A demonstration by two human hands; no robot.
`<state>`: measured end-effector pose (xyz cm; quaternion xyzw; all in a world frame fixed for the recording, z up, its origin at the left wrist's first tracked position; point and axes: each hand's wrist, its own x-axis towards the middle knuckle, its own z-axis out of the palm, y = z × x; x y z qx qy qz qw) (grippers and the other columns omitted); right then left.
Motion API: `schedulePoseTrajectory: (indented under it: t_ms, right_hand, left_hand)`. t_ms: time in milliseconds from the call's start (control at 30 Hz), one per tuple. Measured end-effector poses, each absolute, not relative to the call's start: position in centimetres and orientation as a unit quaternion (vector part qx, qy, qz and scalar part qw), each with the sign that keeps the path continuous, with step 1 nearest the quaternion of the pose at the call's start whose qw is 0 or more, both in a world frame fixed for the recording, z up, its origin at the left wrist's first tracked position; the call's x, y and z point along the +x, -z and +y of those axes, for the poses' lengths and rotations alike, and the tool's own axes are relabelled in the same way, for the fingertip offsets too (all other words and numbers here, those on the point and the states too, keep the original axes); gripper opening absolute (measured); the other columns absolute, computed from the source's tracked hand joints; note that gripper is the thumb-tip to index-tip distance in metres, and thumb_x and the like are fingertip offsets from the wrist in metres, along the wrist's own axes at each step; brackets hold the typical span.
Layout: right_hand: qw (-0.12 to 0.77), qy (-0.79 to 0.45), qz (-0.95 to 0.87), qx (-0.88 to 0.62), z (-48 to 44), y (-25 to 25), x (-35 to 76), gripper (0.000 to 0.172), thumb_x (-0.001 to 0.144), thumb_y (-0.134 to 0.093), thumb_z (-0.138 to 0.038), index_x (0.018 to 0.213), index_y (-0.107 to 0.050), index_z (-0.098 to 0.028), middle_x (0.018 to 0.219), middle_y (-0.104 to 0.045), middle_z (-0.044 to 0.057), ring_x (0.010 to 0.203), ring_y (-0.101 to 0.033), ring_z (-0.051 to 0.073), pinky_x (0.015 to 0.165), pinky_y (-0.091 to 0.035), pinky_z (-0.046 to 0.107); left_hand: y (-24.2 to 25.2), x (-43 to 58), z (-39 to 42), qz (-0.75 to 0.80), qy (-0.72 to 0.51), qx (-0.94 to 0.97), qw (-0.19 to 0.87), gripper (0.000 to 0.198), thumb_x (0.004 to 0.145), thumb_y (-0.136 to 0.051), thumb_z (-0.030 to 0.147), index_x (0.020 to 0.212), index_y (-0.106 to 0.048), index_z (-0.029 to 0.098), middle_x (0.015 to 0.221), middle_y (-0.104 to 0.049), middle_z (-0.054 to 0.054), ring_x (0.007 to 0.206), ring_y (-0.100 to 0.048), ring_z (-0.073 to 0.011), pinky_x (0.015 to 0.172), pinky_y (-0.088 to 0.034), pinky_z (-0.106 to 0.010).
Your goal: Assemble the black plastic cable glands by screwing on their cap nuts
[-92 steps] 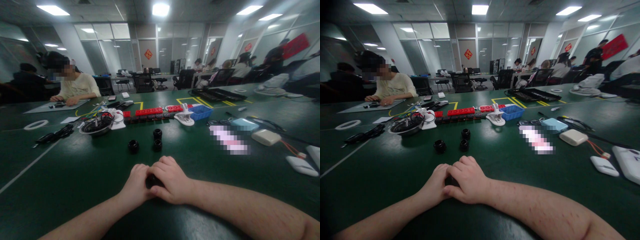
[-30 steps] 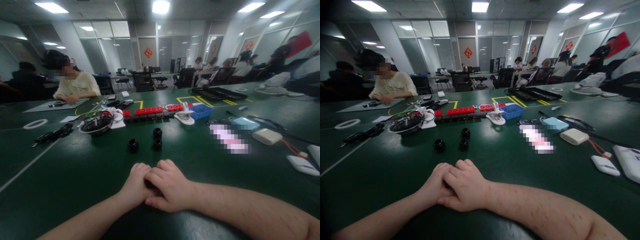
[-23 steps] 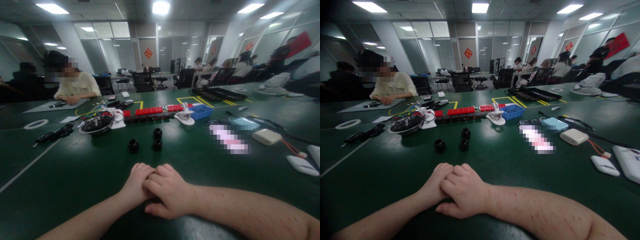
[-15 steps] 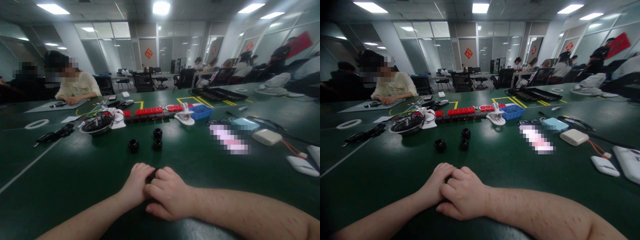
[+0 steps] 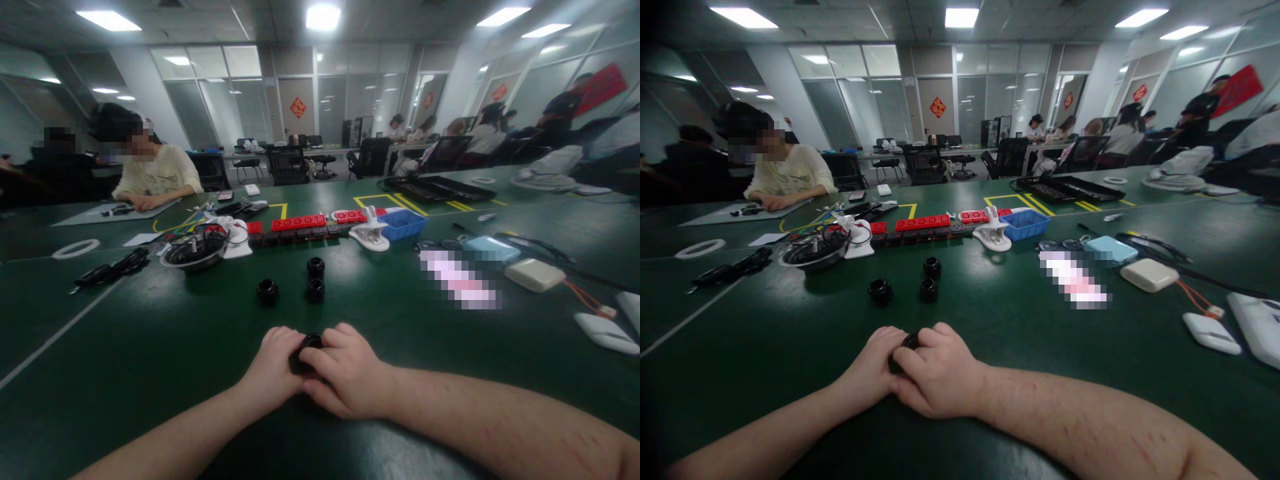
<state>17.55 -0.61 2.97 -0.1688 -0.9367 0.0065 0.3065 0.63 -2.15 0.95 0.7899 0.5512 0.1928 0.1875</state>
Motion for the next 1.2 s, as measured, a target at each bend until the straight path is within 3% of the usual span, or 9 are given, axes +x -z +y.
schedulePoseTrajectory:
  t_ms: [400, 667, 967, 1200]
  right_hand:
    - [0.276, -0.057, -0.928, -0.243, 0.9, -2.9, 17.7, 0.058, 0.086, -0.019, -0.055, 0.093, -0.057, -0.012, 0.069, -0.056, 0.007, 0.063, -0.042, 0.018, 0.06, -0.027, 0.032]
    - [0.253, -0.06, -0.928, -0.268, 1.0, -2.7, 17.5, 0.055, 0.086, -0.024, -0.056, 0.098, -0.055, -0.011, 0.076, -0.058, 0.008, 0.069, -0.044, 0.019, 0.064, -0.028, 0.032]
    - [0.268, -0.067, -0.924, -0.264, 1.0, -2.8, 17.5, 0.073, 0.081, -0.014, -0.067, 0.101, -0.054, -0.009, 0.078, -0.057, 0.01, 0.07, -0.045, 0.021, 0.064, -0.03, 0.034]
    - [0.266, -0.089, -0.92, -0.273, 0.8, -2.8, 17.4, 0.068, 0.081, -0.021, -0.066, 0.102, -0.053, -0.01, 0.082, -0.058, 0.01, 0.072, -0.046, 0.021, 0.066, -0.031, 0.035]
  left_hand:
    - [-1.7, 0.9, -2.4, 0.551, -0.189, 0.787, 0.203, 0.02, 0.061, -0.063, 0.033, 0.071, -0.056, 0.018, 0.072, -0.056, 0.0, 0.073, -0.051, -0.0186, 0.073, -0.036, -0.032]
    - [-1.5, 0.8, -2.3, 0.555, -0.191, 0.785, 0.197, 0.018, 0.061, -0.064, 0.031, 0.069, -0.055, 0.018, 0.071, -0.056, -0.001, 0.072, -0.051, -0.0189, 0.072, -0.036, -0.032]
    - [-1.0, 0.7, -2.2, 0.547, -0.196, 0.793, 0.183, 0.021, 0.061, -0.063, 0.036, 0.069, -0.054, 0.018, 0.074, -0.056, -0.001, 0.074, -0.051, -0.02, 0.072, -0.036, -0.033]
    - [-1.5, 0.8, -2.3, 0.547, -0.188, 0.793, 0.193, 0.024, 0.062, -0.063, 0.039, 0.07, -0.056, 0.018, 0.074, -0.058, -0.002, 0.075, -0.052, -0.0207, 0.073, -0.036, -0.034]
